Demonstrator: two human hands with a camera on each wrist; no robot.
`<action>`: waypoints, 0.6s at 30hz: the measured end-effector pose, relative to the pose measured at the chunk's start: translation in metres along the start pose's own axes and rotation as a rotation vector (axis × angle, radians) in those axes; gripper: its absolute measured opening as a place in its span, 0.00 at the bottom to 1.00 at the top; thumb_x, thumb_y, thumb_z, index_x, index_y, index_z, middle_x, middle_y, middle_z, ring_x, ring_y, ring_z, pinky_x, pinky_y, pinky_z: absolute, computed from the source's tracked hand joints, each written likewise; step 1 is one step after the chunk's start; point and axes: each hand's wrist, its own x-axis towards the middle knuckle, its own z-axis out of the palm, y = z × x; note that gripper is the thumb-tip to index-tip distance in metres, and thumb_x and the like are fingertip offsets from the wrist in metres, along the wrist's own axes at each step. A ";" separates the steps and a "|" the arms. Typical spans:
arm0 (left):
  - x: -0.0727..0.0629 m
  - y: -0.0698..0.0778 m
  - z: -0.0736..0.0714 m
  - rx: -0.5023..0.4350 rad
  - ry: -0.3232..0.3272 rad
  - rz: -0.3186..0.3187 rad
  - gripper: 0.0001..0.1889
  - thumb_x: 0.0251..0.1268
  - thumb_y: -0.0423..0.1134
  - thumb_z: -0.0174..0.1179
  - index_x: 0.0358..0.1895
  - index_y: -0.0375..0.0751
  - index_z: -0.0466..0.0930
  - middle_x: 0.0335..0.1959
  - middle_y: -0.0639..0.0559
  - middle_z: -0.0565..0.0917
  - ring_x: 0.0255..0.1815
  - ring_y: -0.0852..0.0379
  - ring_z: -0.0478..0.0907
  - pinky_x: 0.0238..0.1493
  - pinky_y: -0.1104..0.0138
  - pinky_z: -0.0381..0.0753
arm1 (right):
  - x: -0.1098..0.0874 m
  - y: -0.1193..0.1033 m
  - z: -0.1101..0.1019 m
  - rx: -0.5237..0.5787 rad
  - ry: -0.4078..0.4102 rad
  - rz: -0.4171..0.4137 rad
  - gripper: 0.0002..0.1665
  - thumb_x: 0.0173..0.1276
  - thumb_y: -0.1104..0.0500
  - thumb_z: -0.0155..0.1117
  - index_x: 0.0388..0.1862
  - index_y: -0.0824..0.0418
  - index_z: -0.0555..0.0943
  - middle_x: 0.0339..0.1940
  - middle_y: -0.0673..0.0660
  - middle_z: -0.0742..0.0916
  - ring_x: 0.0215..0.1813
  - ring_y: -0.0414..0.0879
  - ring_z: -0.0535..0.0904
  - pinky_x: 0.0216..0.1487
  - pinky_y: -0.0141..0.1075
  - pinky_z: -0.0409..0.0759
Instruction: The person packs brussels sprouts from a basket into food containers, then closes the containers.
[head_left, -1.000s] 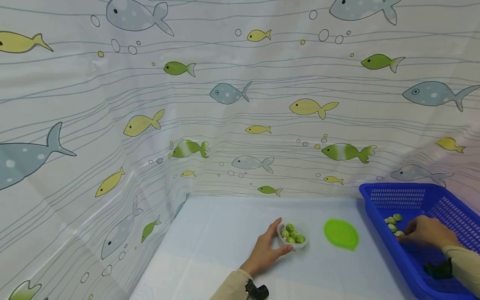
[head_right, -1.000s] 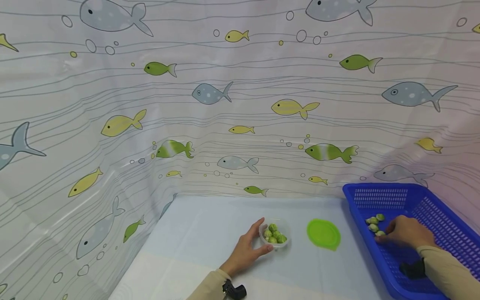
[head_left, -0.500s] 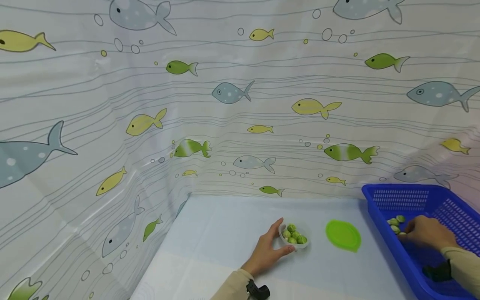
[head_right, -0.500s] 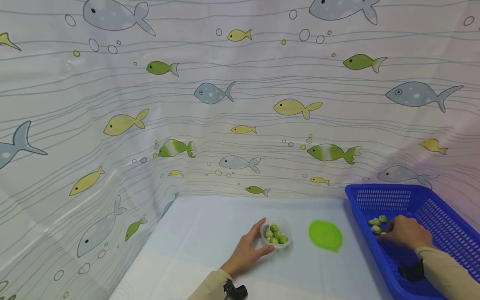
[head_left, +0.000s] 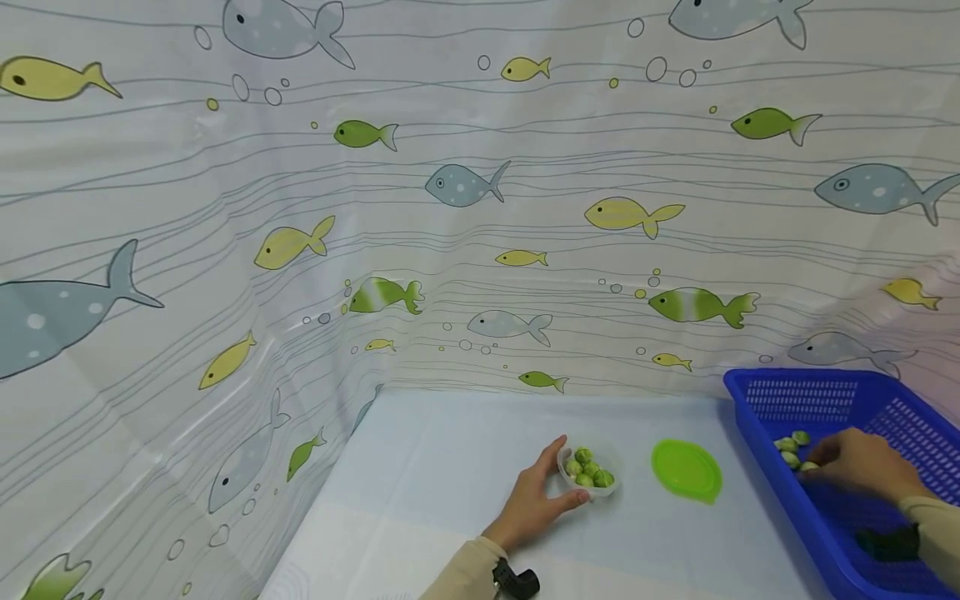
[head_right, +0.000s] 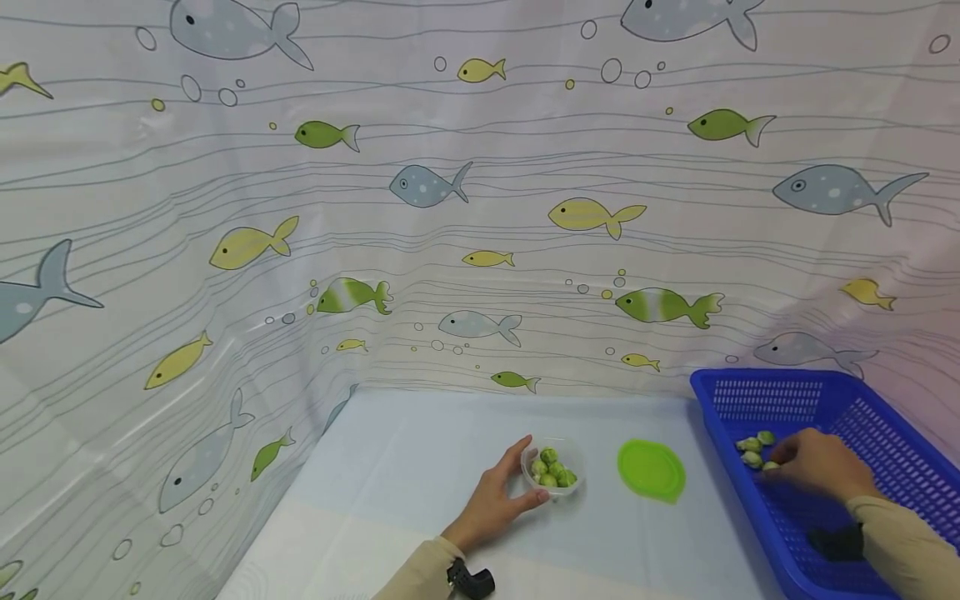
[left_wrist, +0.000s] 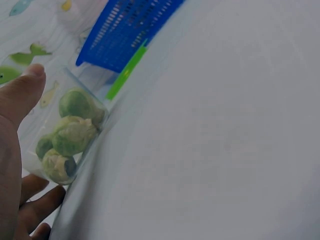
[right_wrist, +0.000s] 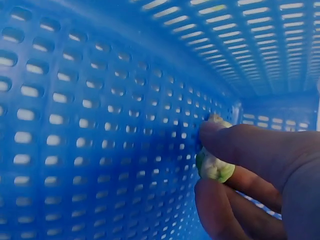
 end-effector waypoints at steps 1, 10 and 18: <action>0.000 0.000 0.000 0.001 -0.001 0.000 0.48 0.70 0.58 0.71 0.86 0.51 0.55 0.78 0.44 0.74 0.77 0.48 0.74 0.78 0.49 0.72 | -0.001 0.000 0.000 0.009 0.001 -0.003 0.35 0.54 0.40 0.84 0.43 0.71 0.89 0.37 0.65 0.90 0.37 0.57 0.86 0.37 0.57 0.85; 0.000 0.002 -0.002 -0.001 -0.002 0.002 0.48 0.70 0.58 0.70 0.86 0.50 0.55 0.78 0.44 0.74 0.77 0.46 0.74 0.78 0.48 0.72 | -0.010 0.004 -0.010 0.099 0.108 -0.081 0.38 0.55 0.43 0.85 0.48 0.74 0.87 0.39 0.66 0.92 0.34 0.50 0.88 0.34 0.47 0.87; 0.000 0.001 0.000 -0.011 -0.004 0.002 0.48 0.70 0.59 0.70 0.86 0.51 0.55 0.78 0.45 0.75 0.78 0.47 0.73 0.79 0.47 0.70 | -0.020 -0.002 -0.022 0.174 0.167 -0.081 0.42 0.64 0.39 0.79 0.59 0.74 0.85 0.49 0.75 0.89 0.33 0.47 0.86 0.31 0.43 0.84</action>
